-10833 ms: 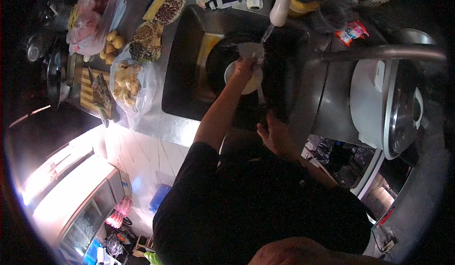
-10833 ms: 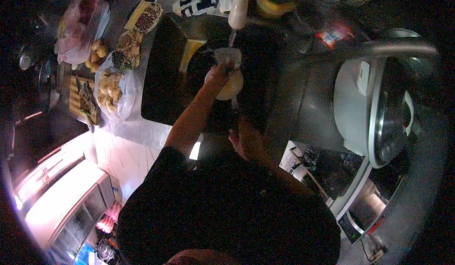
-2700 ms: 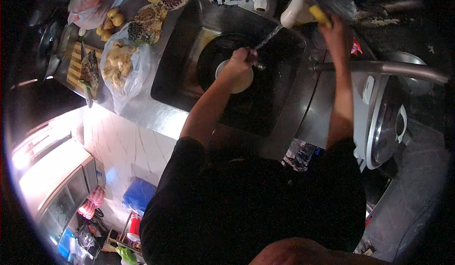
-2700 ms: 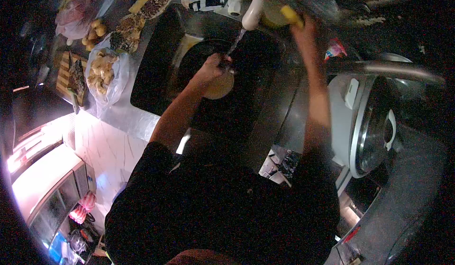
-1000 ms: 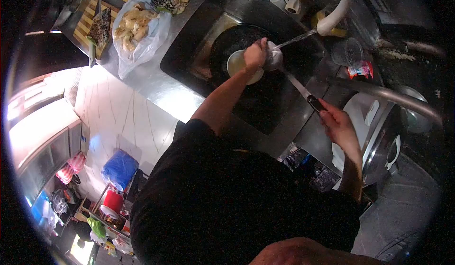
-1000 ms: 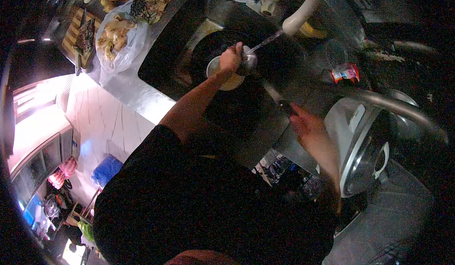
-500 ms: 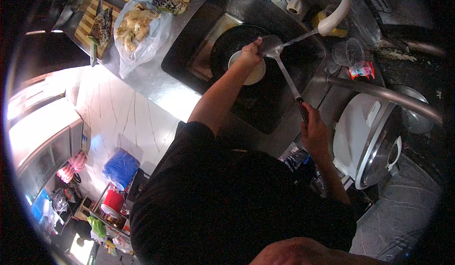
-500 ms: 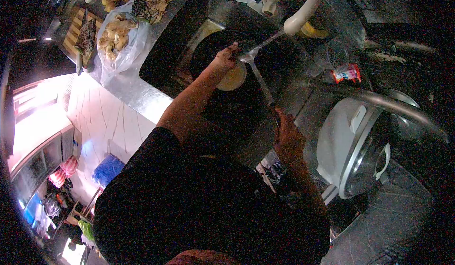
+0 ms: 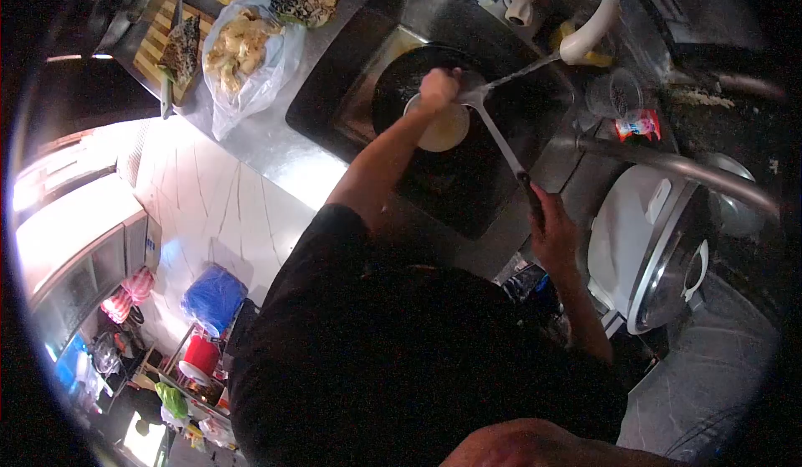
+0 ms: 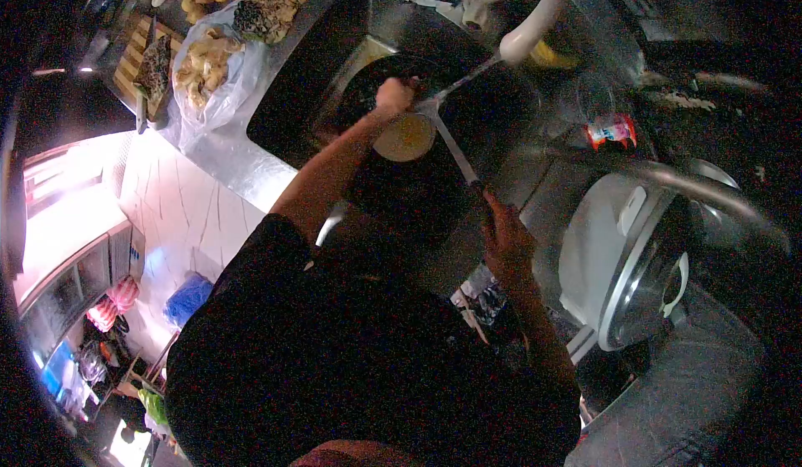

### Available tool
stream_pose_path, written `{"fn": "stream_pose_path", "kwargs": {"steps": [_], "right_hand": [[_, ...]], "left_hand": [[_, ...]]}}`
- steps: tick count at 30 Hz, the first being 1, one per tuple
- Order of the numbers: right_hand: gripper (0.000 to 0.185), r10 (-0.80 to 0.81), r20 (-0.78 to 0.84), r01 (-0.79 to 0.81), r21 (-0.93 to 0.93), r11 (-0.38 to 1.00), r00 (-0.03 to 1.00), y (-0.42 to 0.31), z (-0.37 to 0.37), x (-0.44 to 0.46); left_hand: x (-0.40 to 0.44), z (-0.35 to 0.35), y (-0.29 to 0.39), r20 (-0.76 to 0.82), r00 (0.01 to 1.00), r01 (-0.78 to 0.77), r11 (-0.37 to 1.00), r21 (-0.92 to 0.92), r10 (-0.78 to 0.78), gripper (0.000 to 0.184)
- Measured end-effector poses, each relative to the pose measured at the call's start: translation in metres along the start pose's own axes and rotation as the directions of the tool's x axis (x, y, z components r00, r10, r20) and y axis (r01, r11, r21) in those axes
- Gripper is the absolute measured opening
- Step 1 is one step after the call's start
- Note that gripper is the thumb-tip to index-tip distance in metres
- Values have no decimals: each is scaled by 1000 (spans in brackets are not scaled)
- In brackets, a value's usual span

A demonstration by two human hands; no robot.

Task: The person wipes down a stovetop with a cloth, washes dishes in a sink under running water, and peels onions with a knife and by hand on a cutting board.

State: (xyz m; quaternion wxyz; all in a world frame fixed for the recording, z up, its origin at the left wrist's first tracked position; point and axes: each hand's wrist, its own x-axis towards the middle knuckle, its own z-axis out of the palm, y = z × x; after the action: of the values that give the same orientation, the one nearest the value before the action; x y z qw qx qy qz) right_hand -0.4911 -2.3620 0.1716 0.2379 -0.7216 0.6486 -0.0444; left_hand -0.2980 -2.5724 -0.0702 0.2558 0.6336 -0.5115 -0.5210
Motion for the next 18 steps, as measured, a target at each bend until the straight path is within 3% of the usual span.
{"fn": "stream_pose_path", "kwargs": {"steps": [2,3,4,6,7,8,10,11,13,15,18], "right_hand": [[46,-7,-22,7,-19,1000,1000,-9,-1,14],[47,-11,-35,10,-29,1000,999,-11,0,25],[48,-23,-56,22,-33,999,998,-10,3,37],[49,-48,-92,44,-40,998,995,-1,15,69],[47,-42,-84,46,42,998,996,7,21,87],[45,-40,-76,49,123,991,996,14,24,108],[47,118,98,-138,232,963,988,10,16,147],[44,58,81,-81,324,943,995,14,17,165],[37,-1,42,-21,512,858,999,17,17,195],[31,10,11,-14,693,721,1000,10,8,213],[28,-76,58,18,661,751,995,-9,-8,221]], "left_hand": [[4,19,3,60,990,-139,896,422,125,35],[-8,29,11,-62,978,-157,903,400,197,32],[-6,40,11,-177,908,-296,881,370,380,31],[-3,63,-3,-401,639,-550,754,358,656,29],[-7,57,-4,-255,632,-593,669,449,732,28],[-14,48,4,-144,730,-563,707,428,668,27],[-33,26,31,90,865,-484,773,410,494,26],[-41,16,42,71,895,-445,868,221,440,27],[-50,0,59,73,943,-307,935,-178,324,28],[-52,-10,64,68,958,-254,934,-250,279,31],[-38,-6,51,137,935,-229,852,-471,328,34]]}}
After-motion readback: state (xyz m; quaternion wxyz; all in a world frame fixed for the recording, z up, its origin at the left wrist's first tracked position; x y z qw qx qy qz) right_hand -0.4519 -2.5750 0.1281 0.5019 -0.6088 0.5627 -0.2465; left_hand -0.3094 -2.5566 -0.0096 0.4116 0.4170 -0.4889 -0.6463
